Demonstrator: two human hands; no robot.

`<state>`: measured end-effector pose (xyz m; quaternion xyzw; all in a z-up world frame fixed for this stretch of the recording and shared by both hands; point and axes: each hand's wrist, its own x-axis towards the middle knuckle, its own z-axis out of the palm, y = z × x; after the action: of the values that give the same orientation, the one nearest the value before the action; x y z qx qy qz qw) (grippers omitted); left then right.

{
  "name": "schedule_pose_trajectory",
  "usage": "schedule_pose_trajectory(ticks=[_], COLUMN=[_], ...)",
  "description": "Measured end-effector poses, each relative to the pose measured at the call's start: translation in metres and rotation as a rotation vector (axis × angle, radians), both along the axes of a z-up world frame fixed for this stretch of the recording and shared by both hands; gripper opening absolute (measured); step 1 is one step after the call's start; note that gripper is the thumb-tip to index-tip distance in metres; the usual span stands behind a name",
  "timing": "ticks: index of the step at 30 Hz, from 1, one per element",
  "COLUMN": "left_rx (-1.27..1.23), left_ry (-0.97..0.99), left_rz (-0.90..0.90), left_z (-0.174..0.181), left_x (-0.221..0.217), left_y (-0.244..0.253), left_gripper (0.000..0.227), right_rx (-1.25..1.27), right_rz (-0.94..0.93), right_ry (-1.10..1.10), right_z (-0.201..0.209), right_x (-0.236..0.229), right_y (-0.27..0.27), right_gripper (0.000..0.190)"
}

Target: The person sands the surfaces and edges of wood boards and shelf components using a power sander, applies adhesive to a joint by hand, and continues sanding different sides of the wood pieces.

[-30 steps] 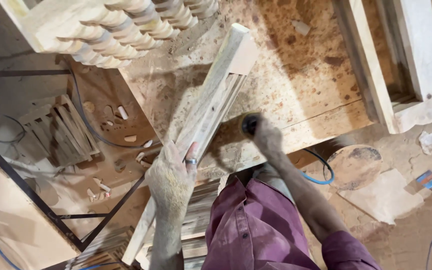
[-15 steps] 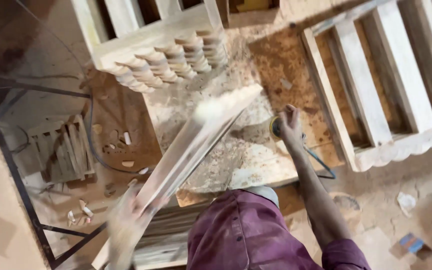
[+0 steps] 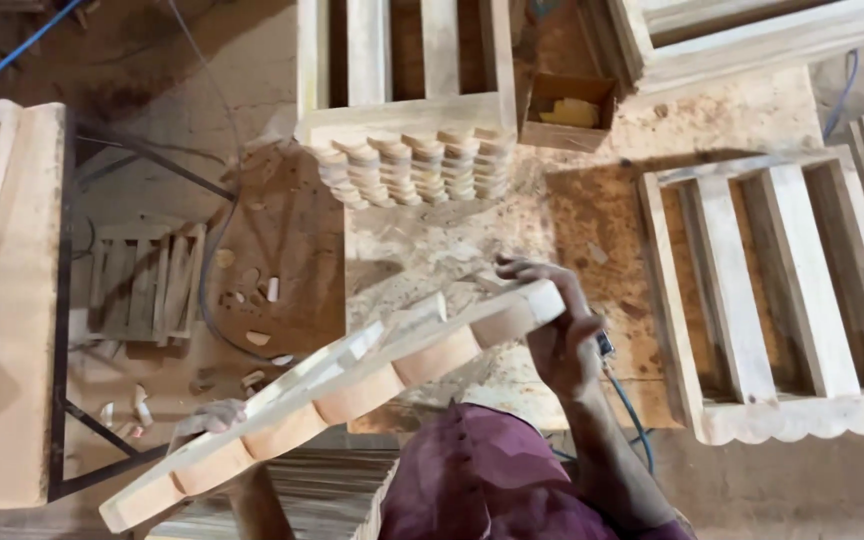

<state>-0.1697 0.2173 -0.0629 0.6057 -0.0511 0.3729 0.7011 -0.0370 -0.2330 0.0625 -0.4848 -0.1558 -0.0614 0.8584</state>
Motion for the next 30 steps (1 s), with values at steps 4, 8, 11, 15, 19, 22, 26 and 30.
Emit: schedule_pose_trajectory(ticks=[4, 8, 11, 15, 19, 22, 26, 30], left_rx=[-0.055, -0.016, 0.037, 0.096, 0.102, 0.065, -0.839, -0.791], left_ry=[-0.095, -0.27, -0.412, -0.561, -0.771, -0.766, -0.264, 0.096], left_rz=[0.018, -0.092, -0.13, -0.099, 0.004, -0.004, 1.185, -0.078], left_z=[0.009, 0.101, 0.184, 0.249, 0.26, 0.208, 0.116, 0.058], left_x=[0.025, 0.081, 0.099, 0.126, 0.175, 0.198, 0.2, 0.043], left_y=[-0.009, -0.027, -0.033, -0.054, -0.06, -0.077, -0.13, -0.114], left_gripper=[0.056, 0.066, 0.074, 0.086, 0.092, 0.085, 0.027, 0.039], right_rx=[-0.138, -0.213, 0.011, 0.087, 0.227, 0.419, 0.319, -0.034], right_rz=[-0.125, -0.35, -0.337, -0.443, -0.428, -0.344, -0.33, -0.458], right_ry=[-0.081, -0.133, -0.198, -0.03, 0.035, 0.05, -0.136, 0.444], right_z=[0.029, 0.044, 0.049, 0.044, 0.032, 0.008, -0.028, -0.063], right_x=[-0.017, -0.024, 0.004, 0.076, 0.115, 0.085, -0.004, -0.091], right_y=[0.003, -0.004, -0.055, -0.105, -0.106, -0.102, -0.054, -0.031], right_gripper=[0.084, 0.079, 0.075, 0.071, 0.069, 0.069, 0.063, 0.062])
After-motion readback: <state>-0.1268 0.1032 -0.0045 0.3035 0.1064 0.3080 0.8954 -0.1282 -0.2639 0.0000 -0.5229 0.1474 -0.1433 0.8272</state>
